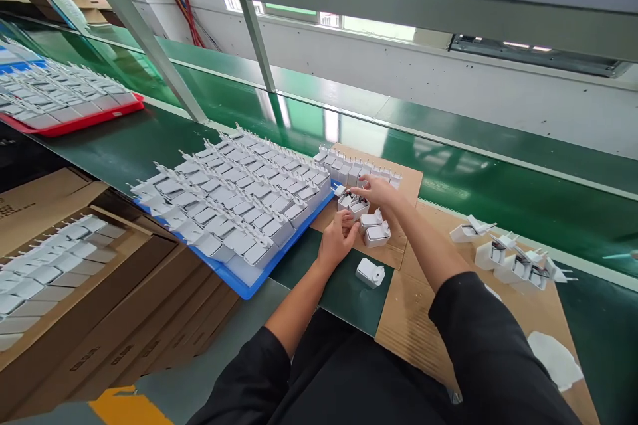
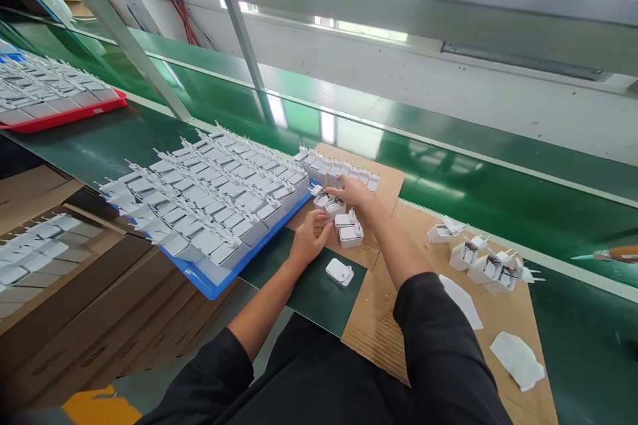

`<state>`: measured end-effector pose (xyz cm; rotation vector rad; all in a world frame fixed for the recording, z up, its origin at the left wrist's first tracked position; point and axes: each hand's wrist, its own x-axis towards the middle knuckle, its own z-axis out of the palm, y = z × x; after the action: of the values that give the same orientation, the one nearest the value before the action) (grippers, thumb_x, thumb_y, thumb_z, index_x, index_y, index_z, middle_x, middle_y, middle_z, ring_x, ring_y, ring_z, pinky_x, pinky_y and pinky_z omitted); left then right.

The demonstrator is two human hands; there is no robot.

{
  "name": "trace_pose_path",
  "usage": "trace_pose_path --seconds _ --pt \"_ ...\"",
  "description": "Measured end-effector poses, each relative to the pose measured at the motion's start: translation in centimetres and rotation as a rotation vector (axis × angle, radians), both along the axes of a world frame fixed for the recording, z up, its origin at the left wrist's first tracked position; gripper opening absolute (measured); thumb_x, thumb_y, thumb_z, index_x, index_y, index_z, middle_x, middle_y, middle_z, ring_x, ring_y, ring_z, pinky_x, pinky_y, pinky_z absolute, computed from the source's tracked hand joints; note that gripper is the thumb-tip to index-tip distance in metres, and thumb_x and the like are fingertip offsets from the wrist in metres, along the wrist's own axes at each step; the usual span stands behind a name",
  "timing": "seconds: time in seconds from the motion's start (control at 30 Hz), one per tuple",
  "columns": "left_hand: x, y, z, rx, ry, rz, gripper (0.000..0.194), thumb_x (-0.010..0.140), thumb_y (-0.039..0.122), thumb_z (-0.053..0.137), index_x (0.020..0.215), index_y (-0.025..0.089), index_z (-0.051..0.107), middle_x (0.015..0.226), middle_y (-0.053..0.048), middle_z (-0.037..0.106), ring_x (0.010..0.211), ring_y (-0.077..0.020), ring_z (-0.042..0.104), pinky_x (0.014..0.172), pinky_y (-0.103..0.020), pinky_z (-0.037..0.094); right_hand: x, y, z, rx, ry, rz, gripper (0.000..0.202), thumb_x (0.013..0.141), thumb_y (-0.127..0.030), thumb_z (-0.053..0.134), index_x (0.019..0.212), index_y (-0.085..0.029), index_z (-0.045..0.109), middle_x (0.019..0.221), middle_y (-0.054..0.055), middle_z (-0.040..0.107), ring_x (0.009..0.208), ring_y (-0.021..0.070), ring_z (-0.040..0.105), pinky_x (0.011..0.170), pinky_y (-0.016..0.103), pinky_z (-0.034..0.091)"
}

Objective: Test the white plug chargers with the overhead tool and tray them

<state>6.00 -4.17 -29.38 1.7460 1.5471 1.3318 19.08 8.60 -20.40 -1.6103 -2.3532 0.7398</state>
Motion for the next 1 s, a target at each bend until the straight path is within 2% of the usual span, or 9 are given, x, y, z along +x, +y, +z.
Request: trace_pose_path --seconds 0.13,0.23,0.33,0.43,0.5,0.6,0.7,0.83,1.0 --pt "-0.4 0.4 -0.4 -0.010 -0.011 0.043 0.026 0.085 0.025 0.060 0.108 0.020 0.049 0.105 -0.009 0.070 0.087 -0.0177 0.071 0.067 -0.027 0.057 -0.9 -0.5 0.0 -0.048 -0.032 0.021 0.027 0.077 -0.040 0.066 0.093 -0.019 0.062 0.080 0.005 0.069 0.065 0.0179 0.064 0.055 0.025 0.042" --pt "-0.3 0.9 -0.8 -0.027 0.004 0.042 0.038 0.082 0.024 0.065 0.115 0.021 0.047 0.110 -0.009 0.068 0.089 -0.0189 0.070 0.072 -0.029 0.057 0.1 -1.5 0.5 -0.082 -0.011 0.074 0.019 0.080 -0.037 0.062 0.088 -0.020 0.061 0.077 0.002 0.068 0.056 0.0133 0.061 0.051 0.024 0.042" --pt "-0.1 1.3 -0.9 -0.048 0.024 0.072 0.043 0.080 0.023 0.068 0.118 0.022 0.047 0.102 -0.006 0.070 0.082 -0.0184 0.069 0.073 -0.031 0.055 1.0 -2.2 1.1 -0.095 0.020 0.175 0.019 0.081 -0.038 0.058 0.092 -0.022 0.062 0.076 -0.001 0.068 0.058 0.0121 0.061 0.053 0.022 0.043" --pt "-0.1 1.5 -0.8 -0.044 0.028 0.118 0.033 0.079 0.025 0.068 0.108 0.021 0.053 0.087 -0.002 0.070 0.073 -0.0166 0.067 0.070 -0.029 0.053 1.3 -2.2 1.6 -0.062 0.035 0.275 0.018 0.079 -0.035 0.061 0.092 -0.022 0.066 0.078 0.000 0.068 0.063 0.0127 0.060 0.057 0.023 0.044" --pt "-0.3 1.5 -0.8 -0.035 0.021 0.148 0.030 0.078 0.026 0.069 0.104 0.021 0.055 0.081 0.000 0.067 0.071 -0.0162 0.066 0.068 -0.028 0.052 1.3 -2.1 1.9 -0.026 0.042 0.342 0.016 0.077 -0.030 0.064 0.089 -0.021 0.069 0.086 0.002 0.068 0.069 0.0136 0.059 0.061 0.024 0.044" --pt "-0.5 1.5 -0.9 -0.032 0.008 0.162 0.029 0.077 0.025 0.070 0.103 0.020 0.055 0.078 0.001 0.065 0.069 -0.0152 0.065 0.068 -0.027 0.051 1.2 -1.8 2.1 -0.014 0.049 0.468 0.013 0.076 -0.023 0.064 0.086 -0.022 0.071 0.099 0.002 0.069 0.073 0.0129 0.059 0.066 0.024 0.046" --pt "-0.6 1.5 -0.9 -0.034 -0.002 0.154 0.029 0.077 0.024 0.069 0.102 0.020 0.055 0.079 0.002 0.065 0.068 -0.0145 0.064 0.069 -0.026 0.050 1.3 -1.5 1.9 -0.014 0.037 0.559 0.013 0.076 -0.021 0.063 0.084 -0.021 0.073 0.102 0.003 0.070 0.077 0.0137 0.061 0.070 0.025 0.048" --pt "-0.6 1.5 -0.7 -0.043 -0.007 0.150 0.028 0.077 0.023 0.070 0.100 0.020 0.055 0.078 0.002 0.064 0.070 -0.0146 0.064 0.069 -0.026 0.049 1.3 -1.1 1.4 0.002 -0.005 0.633 0.014 0.076 -0.020 0.062 0.083 -0.022 0.074 0.098 0.002 0.072 0.078 0.0158 0.063 0.071 0.027 0.048" --pt "-0.6 1.5 -0.4 -0.071 -0.003 0.143 0.028 0.077 0.021 0.070 0.101 0.020 0.055 0.077 0.002 0.064 0.070 -0.0145 0.064 0.069 -0.026 0.049 0.9 -1.4 1.2 0.083 -0.065 0.660 0.015 0.075 -0.014 0.063 0.080 -0.021 0.075 0.100 0.004 0.073 0.077 0.0177 0.064 0.073 0.031 0.047"
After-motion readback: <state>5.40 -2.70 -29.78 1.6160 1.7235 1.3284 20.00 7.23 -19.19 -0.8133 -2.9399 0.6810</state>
